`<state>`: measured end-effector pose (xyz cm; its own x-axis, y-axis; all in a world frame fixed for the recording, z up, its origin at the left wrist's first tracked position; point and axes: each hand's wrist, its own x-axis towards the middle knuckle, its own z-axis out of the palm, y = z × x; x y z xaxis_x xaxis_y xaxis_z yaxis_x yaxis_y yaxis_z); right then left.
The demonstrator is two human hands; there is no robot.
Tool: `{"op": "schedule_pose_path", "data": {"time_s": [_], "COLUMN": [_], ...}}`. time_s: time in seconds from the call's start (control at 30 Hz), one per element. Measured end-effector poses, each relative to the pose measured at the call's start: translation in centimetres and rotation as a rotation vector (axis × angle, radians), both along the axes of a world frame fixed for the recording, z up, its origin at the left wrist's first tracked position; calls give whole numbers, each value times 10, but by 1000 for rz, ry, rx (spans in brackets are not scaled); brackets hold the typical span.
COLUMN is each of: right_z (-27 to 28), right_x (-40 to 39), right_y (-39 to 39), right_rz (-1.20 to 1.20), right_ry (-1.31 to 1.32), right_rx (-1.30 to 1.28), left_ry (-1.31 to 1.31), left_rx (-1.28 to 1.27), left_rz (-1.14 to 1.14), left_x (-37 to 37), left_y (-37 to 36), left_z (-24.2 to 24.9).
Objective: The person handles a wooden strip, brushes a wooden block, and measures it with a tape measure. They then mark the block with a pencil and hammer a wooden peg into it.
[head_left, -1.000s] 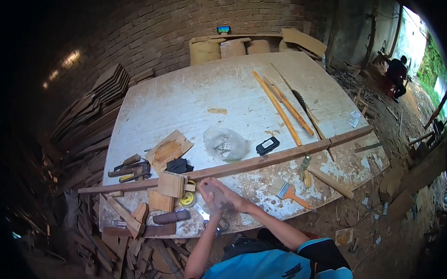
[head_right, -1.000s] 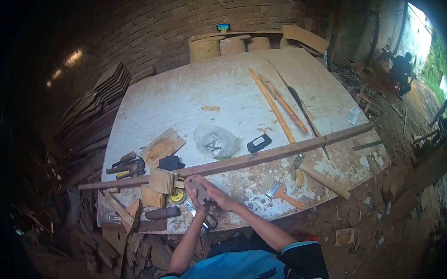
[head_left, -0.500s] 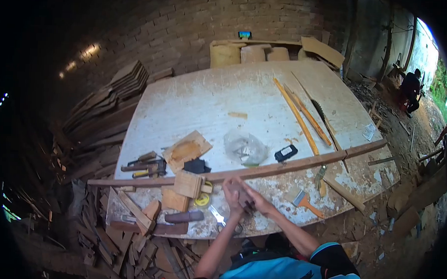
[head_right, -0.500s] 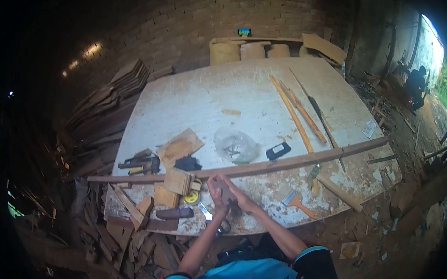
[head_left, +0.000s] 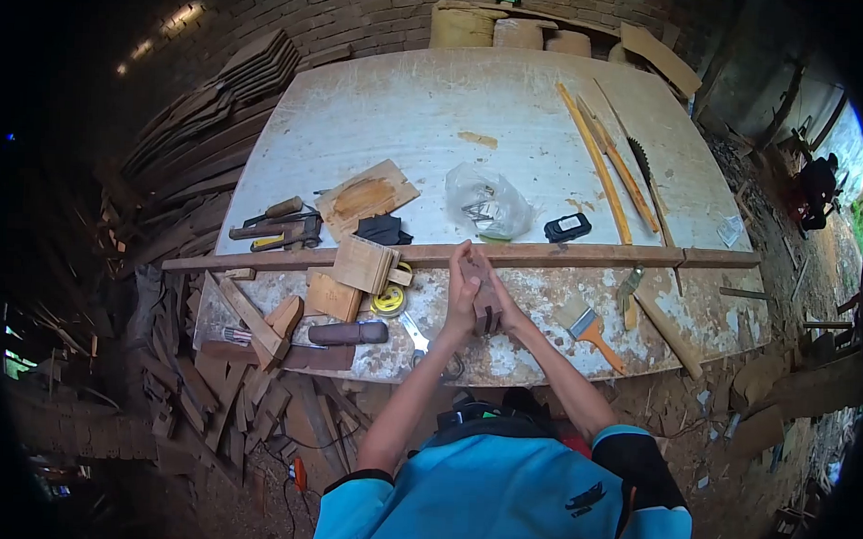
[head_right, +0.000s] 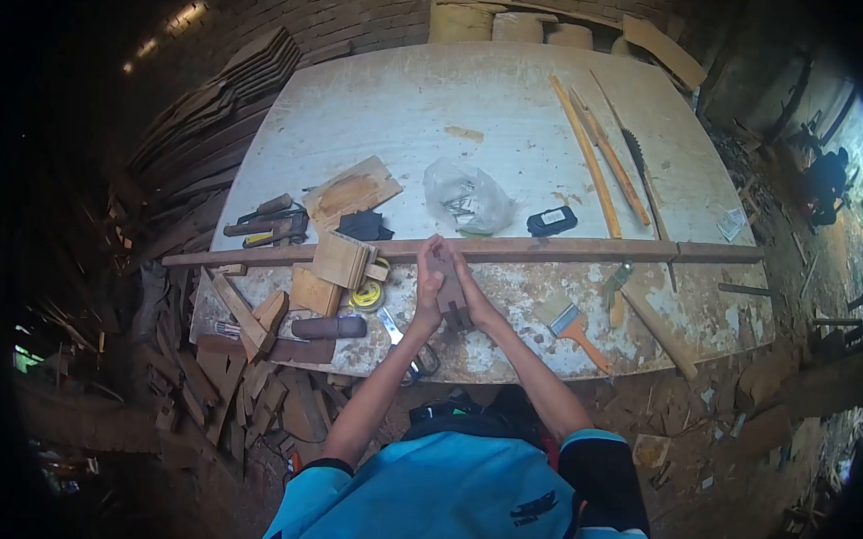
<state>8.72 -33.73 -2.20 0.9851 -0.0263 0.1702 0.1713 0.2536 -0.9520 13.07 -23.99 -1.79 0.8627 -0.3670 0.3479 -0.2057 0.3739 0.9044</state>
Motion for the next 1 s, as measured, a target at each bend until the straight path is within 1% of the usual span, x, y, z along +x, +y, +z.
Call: {"op": "schedule_pose_path", "data": {"time_s": [0.07, 0.1, 0.2, 0.23, 0.3, 0.33, 0.37, 0.43, 0.47, 0.5, 0.6, 0.63, 0.67, 0.7, 0.73, 0.83, 0.93, 0.97, 1.0], "right_z": [-9, 5, 51, 37, 6, 3, 2, 49, 60, 54, 22, 26, 31, 51, 65, 53, 36, 25, 19], "right_x": [1, 2, -5, 0, 11, 12, 13, 4, -5, -3, 12, 13, 11, 5, -1, 8, 13, 17, 16], "right_y": [3, 2, -3, -6, -11, -8, -7, -5, -3, -6, -23, -24, -18, -17, -15, -23, -25, -24, -21], "right_rz": [-22, -6, -78, -91, -53, -29, -53, -36, -29, -15, -14, -16, 59, 70, 84, 65, 29, 35, 22], "right_ry": [134, 31, -385, -366, -80, 62, 102, -191, -321, -322, -60, -88, -10, -152, -283, -155, -59, -107, -102], "right_rx": [112, 64, -232, -323, -157, -69, -65, -246, -327, -395, -292, -343, -322, -448, -571, -427, -424, -397, -355], "left_ry": [-43, -75, 28, 53, 31, 19, 3, 24, 54, 27, 14, 31, 10, -10, -22, 122, 14, -19, -9], "left_rx": [13, 13, -2, -24, -4, 10, 3, -25, -33, 23, 73, 69, 64, 60, 63, 42, 40, -3, 0], "left_rz": [35, 54, -9, -30, -43, -43, -27, -33, -38, 9, -19, -24, -45, -67, -88, -27, 12, -3, -17], "left_x": [-3, 3, 3, -2, -3, -4, -3, 4, -1, -1, -4, -5, -1, 4, 6, -6, 8, 20, 16], "left_y": [-1, -4, -4, -3, -3, -1, -2, -3, 0, 1, 0, -2, -2, 1, 1, -1, -6, -6, -6], "left_z": [-3, -3, -7, 8, 15, 16, 11, 6, 1, 3, 16, 20, 14, 0, -2, 5, -11, -40, -30]}}
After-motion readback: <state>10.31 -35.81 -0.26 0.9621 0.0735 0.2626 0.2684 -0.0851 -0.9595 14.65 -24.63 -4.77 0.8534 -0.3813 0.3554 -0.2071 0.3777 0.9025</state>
